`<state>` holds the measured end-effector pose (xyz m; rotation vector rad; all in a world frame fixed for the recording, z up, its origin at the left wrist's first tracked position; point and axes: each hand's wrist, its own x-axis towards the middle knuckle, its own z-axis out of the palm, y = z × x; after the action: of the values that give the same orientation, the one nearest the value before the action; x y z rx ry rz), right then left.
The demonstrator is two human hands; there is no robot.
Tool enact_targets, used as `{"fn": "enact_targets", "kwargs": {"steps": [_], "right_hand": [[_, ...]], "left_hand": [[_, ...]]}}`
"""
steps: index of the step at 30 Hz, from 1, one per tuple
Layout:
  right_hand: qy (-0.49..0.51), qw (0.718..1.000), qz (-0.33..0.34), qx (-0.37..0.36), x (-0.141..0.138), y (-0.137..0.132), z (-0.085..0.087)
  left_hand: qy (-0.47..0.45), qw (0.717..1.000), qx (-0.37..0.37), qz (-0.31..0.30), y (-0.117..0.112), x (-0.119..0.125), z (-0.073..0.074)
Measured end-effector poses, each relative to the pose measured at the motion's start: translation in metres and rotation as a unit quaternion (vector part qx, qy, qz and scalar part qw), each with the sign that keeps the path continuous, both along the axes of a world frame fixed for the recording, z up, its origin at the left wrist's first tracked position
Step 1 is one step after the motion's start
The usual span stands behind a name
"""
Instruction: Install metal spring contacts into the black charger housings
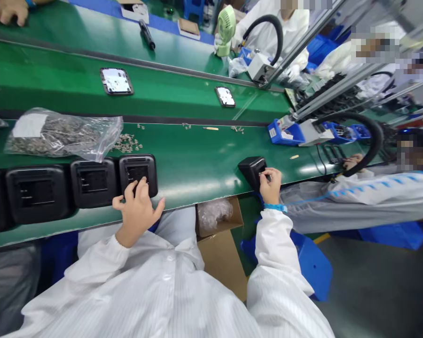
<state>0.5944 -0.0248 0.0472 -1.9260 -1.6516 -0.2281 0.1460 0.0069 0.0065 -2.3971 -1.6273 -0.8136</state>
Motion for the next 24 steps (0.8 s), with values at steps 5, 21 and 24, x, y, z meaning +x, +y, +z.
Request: {"fn": "enact_targets", "kwargs": {"steps": [5,21,24], "right_hand": [[0.057,0.998,0.034,0.008,-0.051,0.028,-0.021],[-0.070,0.941,0.299,-0.146,-0.144,0.106,0.021],[-0.099,0.923,0.333,-0.168,-0.146,0.106,0.014]], "left_hand": [[-0.016,0.993,0.025,-0.115,-0.013,0.025,0.007],[0.032,0.954,-0.081,-0.285,0.030,0.100,-0.001],[0.021,0.959,-0.077,-0.273,0.027,0.092,-0.010]]}}
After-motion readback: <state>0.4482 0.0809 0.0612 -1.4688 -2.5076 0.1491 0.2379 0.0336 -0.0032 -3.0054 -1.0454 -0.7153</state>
